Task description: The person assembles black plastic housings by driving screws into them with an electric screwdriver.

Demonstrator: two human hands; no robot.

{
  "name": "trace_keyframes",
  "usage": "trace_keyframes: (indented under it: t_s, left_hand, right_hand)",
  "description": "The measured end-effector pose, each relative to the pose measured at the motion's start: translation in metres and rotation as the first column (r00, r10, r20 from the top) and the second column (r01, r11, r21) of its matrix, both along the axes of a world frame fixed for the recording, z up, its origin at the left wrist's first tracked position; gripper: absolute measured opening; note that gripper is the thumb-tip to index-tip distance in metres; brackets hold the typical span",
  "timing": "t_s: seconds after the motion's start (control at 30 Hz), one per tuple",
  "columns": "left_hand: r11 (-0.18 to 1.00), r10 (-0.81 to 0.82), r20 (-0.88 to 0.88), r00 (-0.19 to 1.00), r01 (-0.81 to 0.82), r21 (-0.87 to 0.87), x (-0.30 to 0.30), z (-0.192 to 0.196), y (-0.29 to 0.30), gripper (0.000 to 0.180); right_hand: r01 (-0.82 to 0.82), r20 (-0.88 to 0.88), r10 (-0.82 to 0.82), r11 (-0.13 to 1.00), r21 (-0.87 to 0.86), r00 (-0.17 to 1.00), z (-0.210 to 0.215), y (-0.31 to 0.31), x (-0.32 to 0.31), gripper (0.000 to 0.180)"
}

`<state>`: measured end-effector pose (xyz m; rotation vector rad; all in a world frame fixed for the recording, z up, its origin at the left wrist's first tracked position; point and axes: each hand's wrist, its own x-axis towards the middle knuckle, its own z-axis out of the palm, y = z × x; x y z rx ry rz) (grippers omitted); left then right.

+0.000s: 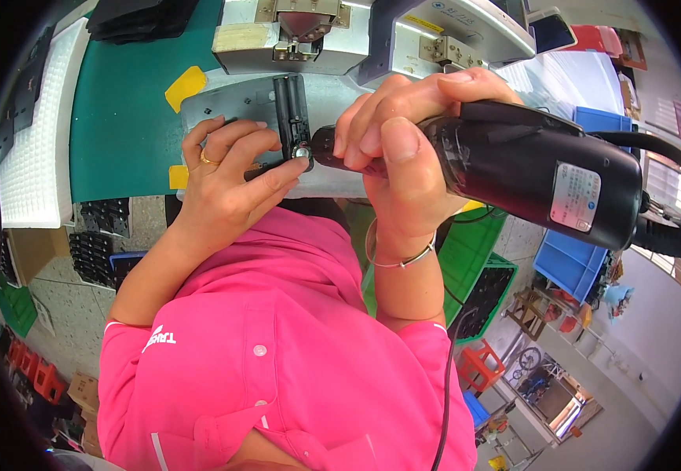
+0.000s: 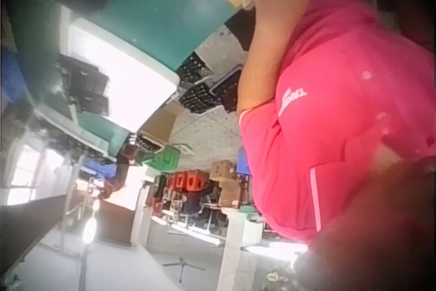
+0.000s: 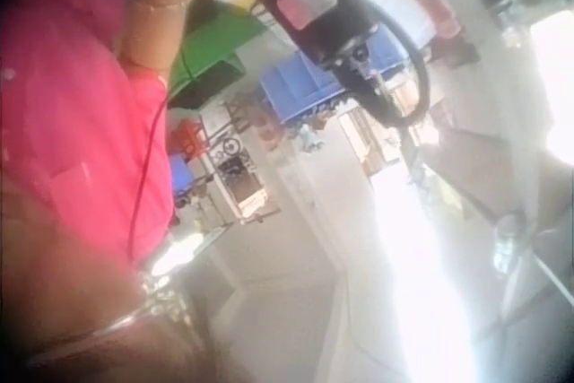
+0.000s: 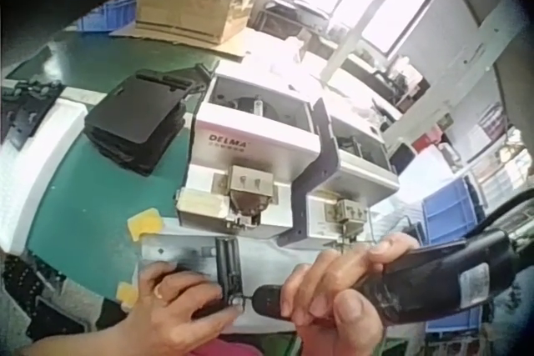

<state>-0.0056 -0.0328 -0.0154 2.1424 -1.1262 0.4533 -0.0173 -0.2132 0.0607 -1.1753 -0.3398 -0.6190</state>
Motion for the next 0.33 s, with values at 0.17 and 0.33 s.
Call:
trace_keyframes:
  t_s: [0.17, 0.33]
  left_hand:
    - [1.000, 0.014, -0.006, 1.000, -0.014, -0.006, -0.0002, 0.0010, -0.0006, 0.027]
    - [1.000, 0.015, -0.019, 1.000, -0.015, -0.002, -0.0007, 0.0014, 0.0003, 0.026]
  right_hand:
    - [0.007, -0.019, -0.007, 1.000, 0.008, 1.000, -0.0023, 0.0042, 0.0022, 0.042]
    - [0.011, -0.042, -0.011, 1.000, -0.009, 0.999, -0.0018, 0.0046, 0.0026, 0.042]
